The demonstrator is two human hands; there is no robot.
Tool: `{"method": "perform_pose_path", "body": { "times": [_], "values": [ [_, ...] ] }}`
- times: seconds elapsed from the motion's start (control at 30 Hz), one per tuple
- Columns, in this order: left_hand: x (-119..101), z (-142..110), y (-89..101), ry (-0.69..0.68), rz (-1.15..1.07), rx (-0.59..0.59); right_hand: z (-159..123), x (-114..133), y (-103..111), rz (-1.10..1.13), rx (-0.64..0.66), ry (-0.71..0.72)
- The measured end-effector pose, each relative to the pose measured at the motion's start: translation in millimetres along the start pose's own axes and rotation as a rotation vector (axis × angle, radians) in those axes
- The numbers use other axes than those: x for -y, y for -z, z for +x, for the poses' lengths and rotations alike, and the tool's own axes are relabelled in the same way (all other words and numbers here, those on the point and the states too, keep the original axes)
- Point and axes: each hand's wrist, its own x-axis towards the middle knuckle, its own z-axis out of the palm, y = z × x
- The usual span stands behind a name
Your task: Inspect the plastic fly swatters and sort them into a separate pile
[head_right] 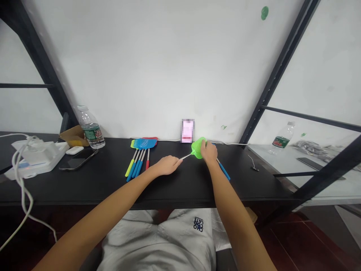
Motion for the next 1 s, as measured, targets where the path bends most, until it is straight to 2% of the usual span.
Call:
{"method": "perform_pose_path", "body": {
  "times": [0.63,1.0],
  "values": [
    [3.1,2.4,-4.5,0.025,-0.02,-0.028,-8.5,11.4,-8.1,0.004,0.019,0.06],
    [1.8,1.9,-5.3,0.02,-0.002,-0.037,-16.7,21.4,-1.2,-0.024,0.068,-0.024]
  ]
}}
